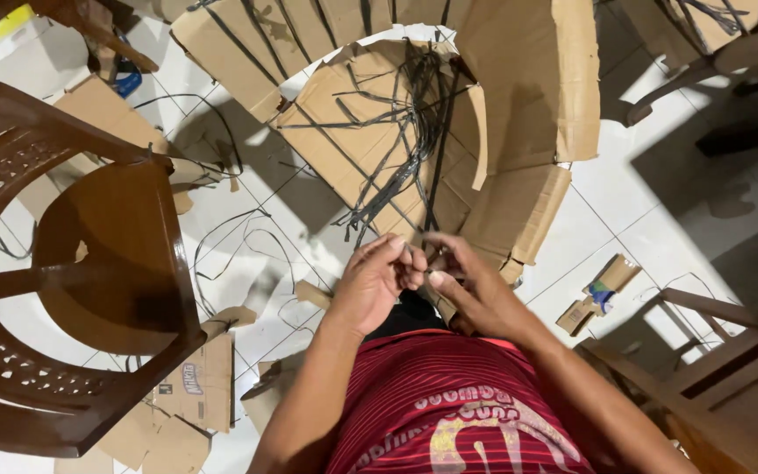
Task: Wrapping wooden chairs with cardboard and securing them with plastic ties
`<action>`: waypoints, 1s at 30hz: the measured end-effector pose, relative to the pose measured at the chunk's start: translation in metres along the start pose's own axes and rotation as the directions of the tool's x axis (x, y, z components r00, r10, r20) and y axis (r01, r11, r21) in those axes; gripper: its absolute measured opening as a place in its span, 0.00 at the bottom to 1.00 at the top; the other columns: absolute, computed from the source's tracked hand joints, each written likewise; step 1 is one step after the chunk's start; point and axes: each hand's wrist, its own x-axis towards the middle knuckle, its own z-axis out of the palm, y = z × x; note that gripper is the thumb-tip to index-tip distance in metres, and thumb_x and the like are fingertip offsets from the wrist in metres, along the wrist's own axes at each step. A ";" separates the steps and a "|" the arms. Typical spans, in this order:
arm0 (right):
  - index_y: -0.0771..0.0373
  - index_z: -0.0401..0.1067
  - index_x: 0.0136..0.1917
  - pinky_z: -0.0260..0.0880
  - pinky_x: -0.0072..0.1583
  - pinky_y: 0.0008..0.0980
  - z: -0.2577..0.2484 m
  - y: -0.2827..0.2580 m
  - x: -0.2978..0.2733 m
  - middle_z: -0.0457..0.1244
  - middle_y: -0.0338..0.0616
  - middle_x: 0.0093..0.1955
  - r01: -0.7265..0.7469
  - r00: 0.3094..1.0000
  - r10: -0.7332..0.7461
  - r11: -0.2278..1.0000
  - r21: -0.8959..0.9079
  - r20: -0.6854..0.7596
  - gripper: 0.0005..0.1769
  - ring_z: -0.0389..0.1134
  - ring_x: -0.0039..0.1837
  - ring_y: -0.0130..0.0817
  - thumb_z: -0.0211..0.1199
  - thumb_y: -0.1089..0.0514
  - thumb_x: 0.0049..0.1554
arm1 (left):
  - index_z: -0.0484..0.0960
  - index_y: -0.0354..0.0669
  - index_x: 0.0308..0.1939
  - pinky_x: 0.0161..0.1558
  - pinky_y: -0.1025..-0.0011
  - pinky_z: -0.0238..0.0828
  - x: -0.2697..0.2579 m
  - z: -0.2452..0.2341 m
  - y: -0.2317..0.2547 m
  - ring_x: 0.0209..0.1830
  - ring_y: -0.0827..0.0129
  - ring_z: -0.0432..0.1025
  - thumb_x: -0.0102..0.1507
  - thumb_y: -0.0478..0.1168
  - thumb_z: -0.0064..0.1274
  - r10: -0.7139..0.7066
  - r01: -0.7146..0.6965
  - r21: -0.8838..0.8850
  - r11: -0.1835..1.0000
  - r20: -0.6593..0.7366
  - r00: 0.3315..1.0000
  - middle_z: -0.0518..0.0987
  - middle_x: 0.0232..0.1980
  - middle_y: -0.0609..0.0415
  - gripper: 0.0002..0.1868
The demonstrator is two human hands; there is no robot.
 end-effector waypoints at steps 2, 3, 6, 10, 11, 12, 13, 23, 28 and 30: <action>0.57 0.65 0.70 0.73 0.55 0.47 0.004 0.007 -0.009 0.66 0.51 0.45 0.035 0.997 -0.035 0.999 -0.006 -0.065 0.25 0.71 0.49 0.44 0.60 0.52 0.61 | 0.78 0.41 0.33 0.32 0.73 0.77 0.002 -0.003 0.004 0.29 0.62 0.80 0.70 0.42 0.51 0.025 -0.023 0.028 0.999 -0.059 0.998 0.84 0.36 0.41 0.13; 0.60 0.72 0.61 0.73 0.51 0.41 0.006 0.010 -0.015 0.66 0.47 0.38 0.068 0.988 -0.070 0.997 -0.018 -0.135 0.17 0.69 0.42 0.40 0.62 0.55 0.61 | 0.77 0.42 0.32 0.32 0.76 0.76 0.003 -0.005 0.006 0.28 0.66 0.79 0.70 0.43 0.50 0.048 -0.042 0.056 0.998 -0.111 0.993 0.84 0.35 0.45 0.13; 0.66 0.71 0.54 0.70 0.46 0.42 0.006 0.043 -0.023 0.65 0.51 0.37 0.002 0.955 -0.012 0.999 -0.035 -0.296 0.10 0.67 0.40 0.44 0.60 0.57 0.63 | 0.77 0.41 0.30 0.30 0.76 0.76 -0.002 -0.013 -0.001 0.26 0.66 0.80 0.69 0.41 0.51 0.044 -0.023 0.144 0.989 -0.141 0.989 0.84 0.33 0.44 0.13; 0.54 0.74 0.47 0.70 0.48 0.46 0.002 0.056 -0.018 0.67 0.45 0.35 -0.084 0.965 -0.010 0.934 -0.346 -0.263 0.09 0.71 0.43 0.52 0.65 0.48 0.60 | 0.77 0.38 0.30 0.30 0.76 0.77 0.001 -0.005 -0.009 0.27 0.65 0.80 0.68 0.41 0.54 0.053 -0.029 0.204 0.979 -0.112 0.992 0.84 0.34 0.41 0.14; 0.57 0.73 0.45 0.72 0.46 0.47 0.005 0.037 -0.022 0.67 0.48 0.33 -0.001 0.996 -0.025 0.953 -0.303 -0.082 0.07 0.71 0.40 0.52 0.62 0.53 0.61 | 0.77 0.39 0.31 0.29 0.76 0.76 0.004 -0.007 -0.009 0.26 0.66 0.79 0.69 0.41 0.53 0.063 -0.033 0.210 0.977 -0.139 0.988 0.83 0.33 0.43 0.13; 0.60 0.73 0.42 0.73 0.45 0.47 0.007 0.017 -0.026 0.67 0.51 0.30 0.076 0.994 -0.052 0.967 -0.245 0.100 0.07 0.72 0.37 0.52 0.59 0.58 0.62 | 0.76 0.39 0.31 0.28 0.76 0.75 0.006 -0.009 -0.009 0.24 0.67 0.78 0.69 0.41 0.52 0.074 -0.037 0.215 0.976 -0.166 0.983 0.83 0.32 0.44 0.13; 0.60 0.73 0.42 0.73 0.45 0.47 0.006 0.012 -0.027 0.67 0.51 0.30 0.075 0.994 -0.053 0.967 -0.242 0.097 0.07 0.72 0.37 0.52 0.59 0.58 0.62 | 0.76 0.39 0.31 0.28 0.76 0.75 0.007 -0.012 -0.013 0.24 0.67 0.78 0.69 0.41 0.52 0.073 -0.035 0.218 0.975 -0.166 0.983 0.83 0.32 0.44 0.13; 0.63 0.76 0.48 0.69 0.42 0.40 -0.006 0.035 -0.031 0.66 0.49 0.29 -0.058 0.973 0.026 0.989 -0.135 -0.228 0.07 0.68 0.35 0.41 0.64 0.57 0.61 | 0.74 0.42 0.29 0.27 0.77 0.70 0.010 -0.009 -0.010 0.22 0.67 0.76 0.68 0.40 0.50 0.147 -0.109 0.309 0.945 -0.104 0.984 0.79 0.26 0.46 0.13; 0.64 0.77 0.46 0.72 0.44 0.36 -0.018 0.039 -0.044 0.68 0.46 0.26 -0.099 0.962 0.091 0.995 -0.021 -0.256 0.08 0.70 0.33 0.35 0.61 0.58 0.63 | 0.75 0.43 0.30 0.29 0.77 0.70 0.014 -0.012 0.007 0.24 0.66 0.77 0.68 0.39 0.50 0.206 -0.150 0.226 0.962 -0.248 0.947 0.82 0.30 0.44 0.11; 0.62 0.78 0.46 0.71 0.44 0.35 -0.023 0.039 -0.048 0.70 0.47 0.29 -0.133 0.955 0.121 0.991 -0.026 -0.271 0.09 0.69 0.36 0.31 0.60 0.57 0.63 | 0.76 0.42 0.31 0.30 0.78 0.71 0.015 -0.018 0.006 0.24 0.67 0.77 0.69 0.39 0.50 0.224 -0.171 0.191 0.967 -0.307 0.925 0.83 0.32 0.44 0.12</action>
